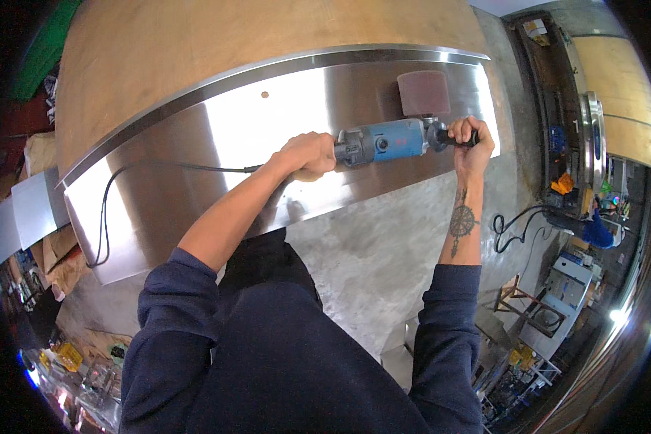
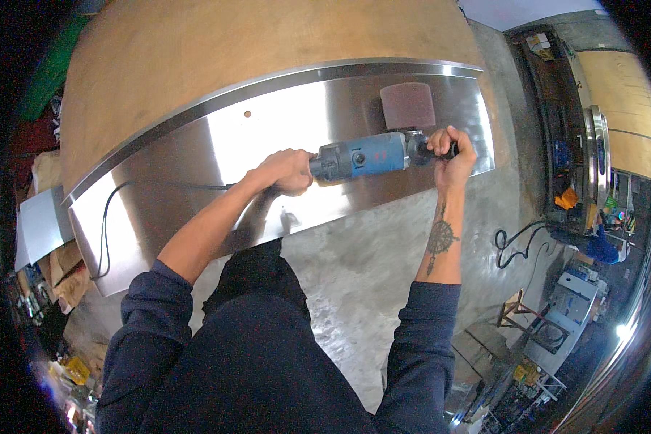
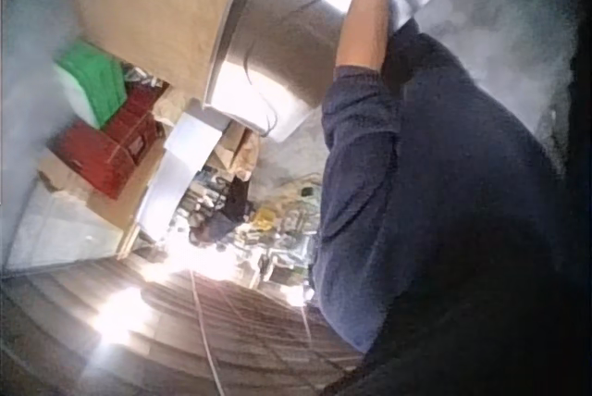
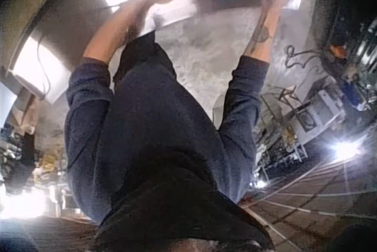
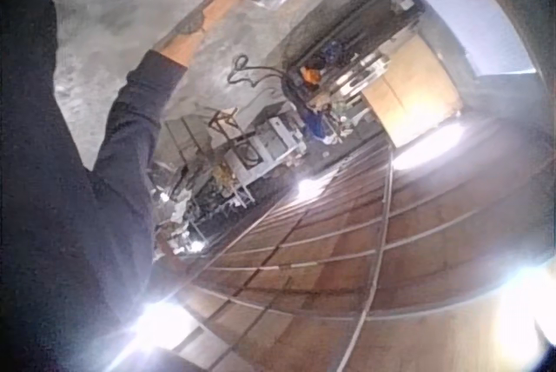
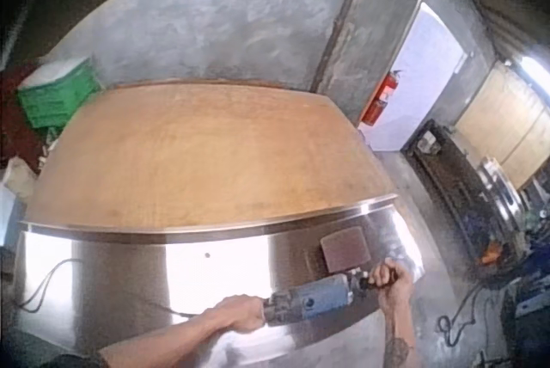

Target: The person uses a handheld electric polisher with a buffing pad to smooth the surface of a large curved stainless steel panel. They move the tool across the metal in steady strokes, briefly pause to reposition, and continue polishing the same panel.

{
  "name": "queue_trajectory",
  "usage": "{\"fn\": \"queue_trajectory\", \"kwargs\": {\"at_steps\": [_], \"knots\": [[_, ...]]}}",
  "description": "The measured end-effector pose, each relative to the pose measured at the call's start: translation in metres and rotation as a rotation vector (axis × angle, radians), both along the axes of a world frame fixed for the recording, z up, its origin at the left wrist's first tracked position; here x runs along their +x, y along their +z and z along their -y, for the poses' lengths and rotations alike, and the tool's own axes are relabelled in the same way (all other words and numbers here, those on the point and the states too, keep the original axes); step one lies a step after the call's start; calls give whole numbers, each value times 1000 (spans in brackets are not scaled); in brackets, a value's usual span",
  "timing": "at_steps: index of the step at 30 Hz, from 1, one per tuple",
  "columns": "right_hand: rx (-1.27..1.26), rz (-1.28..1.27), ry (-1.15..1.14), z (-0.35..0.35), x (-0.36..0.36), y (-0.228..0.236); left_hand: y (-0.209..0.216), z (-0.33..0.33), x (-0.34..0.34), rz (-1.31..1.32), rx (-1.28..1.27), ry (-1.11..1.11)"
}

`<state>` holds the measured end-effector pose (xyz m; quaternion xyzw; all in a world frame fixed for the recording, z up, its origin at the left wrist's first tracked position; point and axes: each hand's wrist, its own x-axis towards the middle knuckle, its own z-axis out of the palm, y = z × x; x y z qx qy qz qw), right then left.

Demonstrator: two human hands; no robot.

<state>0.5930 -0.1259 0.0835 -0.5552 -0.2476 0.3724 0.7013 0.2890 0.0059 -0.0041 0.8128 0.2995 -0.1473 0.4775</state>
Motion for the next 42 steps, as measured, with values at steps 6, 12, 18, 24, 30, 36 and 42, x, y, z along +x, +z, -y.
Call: {"fn": "queue_trajectory", "kwargs": {"at_steps": [6, 12, 18, 24, 30, 36, 42], "knots": [[23, -25, 31, 11, -5, 1, 2, 11, -1, -90, -4, -7], [1, -29, 41, 10, -14, 12, 7, 16, -13, -98, 11, 10], [7, -47, 73, 10, -15, 20, 28, 20, -20, -71, 27, 41], [3, -61, 80, 5, -19, 29, 29, 17, -24, -112, 22, 23], [-2, -95, 54, -2, -28, 47, 47, 10, -36, -77, 40, 76], [-22, -108, 53, -4, -41, 68, 73, 3, -51, -87, 24, 60], [-41, -154, 44, -12, -52, 96, 126, -15, -63, -133, 2, 21]]}}
